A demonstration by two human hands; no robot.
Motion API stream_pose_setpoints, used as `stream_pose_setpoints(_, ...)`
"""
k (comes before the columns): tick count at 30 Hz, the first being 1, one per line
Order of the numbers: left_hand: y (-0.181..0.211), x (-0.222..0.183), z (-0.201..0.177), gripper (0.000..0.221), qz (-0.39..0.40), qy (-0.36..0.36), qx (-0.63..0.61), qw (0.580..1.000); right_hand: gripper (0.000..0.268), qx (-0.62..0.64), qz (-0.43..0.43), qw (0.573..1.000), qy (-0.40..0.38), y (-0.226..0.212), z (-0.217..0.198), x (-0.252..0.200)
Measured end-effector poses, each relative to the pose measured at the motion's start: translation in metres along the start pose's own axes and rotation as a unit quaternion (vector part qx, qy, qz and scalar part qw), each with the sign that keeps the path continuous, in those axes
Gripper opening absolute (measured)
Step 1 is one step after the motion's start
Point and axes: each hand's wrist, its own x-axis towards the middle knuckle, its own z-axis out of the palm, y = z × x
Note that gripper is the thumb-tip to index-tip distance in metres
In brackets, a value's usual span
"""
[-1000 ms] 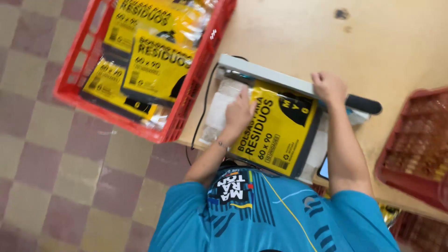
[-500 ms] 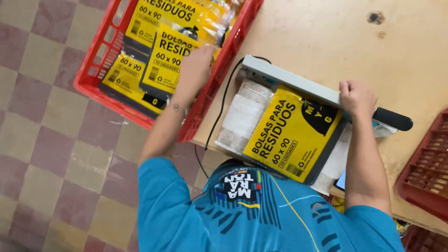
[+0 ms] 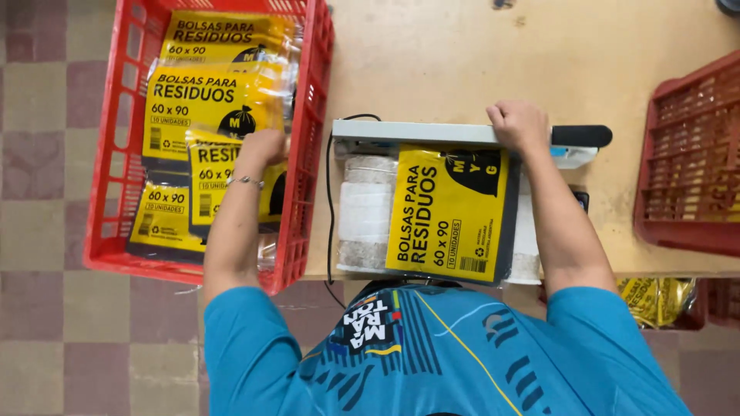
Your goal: Sealing plastic bags using a manual heat sealer and organizing them into crates.
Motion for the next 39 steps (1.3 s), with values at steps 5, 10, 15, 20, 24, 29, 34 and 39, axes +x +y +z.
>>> stream_pose_setpoints(5,-0.022,-0.118,-0.069,0.032,-0.003,0.117,0.011,0.993,0.047,-0.023,0.008,1.000,0.008,0.010,0.010,0.004)
stream_pose_setpoints(10,-0.003,-0.276,-0.157,0.034,0.049,0.378,-0.038,0.924,0.035,0.019,-0.006,0.999,0.040,0.015,0.015,0.006)
stream_pose_setpoints(15,0.051,-0.372,-0.185,0.017,0.056,0.566,-0.151,0.809,0.011,0.137,-0.117,0.976,0.124,-0.002,-0.035,-0.005)
stream_pose_setpoints(20,-0.027,-0.356,-0.044,0.046,-0.103,0.772,-0.259,0.572,0.011,0.295,-0.186,0.923,0.164,-0.060,-0.079,-0.096)
stream_pose_setpoints(24,0.144,-0.404,-0.165,0.024,-0.133,0.675,-0.271,0.673,0.061,0.079,0.134,0.988,0.020,-0.053,-0.030,-0.145)
stream_pose_setpoints(29,0.156,-0.418,-0.132,0.047,0.107,0.600,-0.407,0.680,0.092,0.018,0.293,0.954,-0.060,-0.051,-0.009,-0.147)
stream_pose_setpoints(34,0.182,-0.376,-0.130,0.006,0.055,0.774,-0.383,0.502,0.060,0.087,0.269,0.954,-0.095,-0.027,0.021,-0.125)
stream_pose_setpoints(39,0.213,-0.399,-0.140,0.021,-0.016,0.681,-0.371,0.632,0.036,0.112,0.202,0.972,-0.050,-0.046,0.033,-0.138)
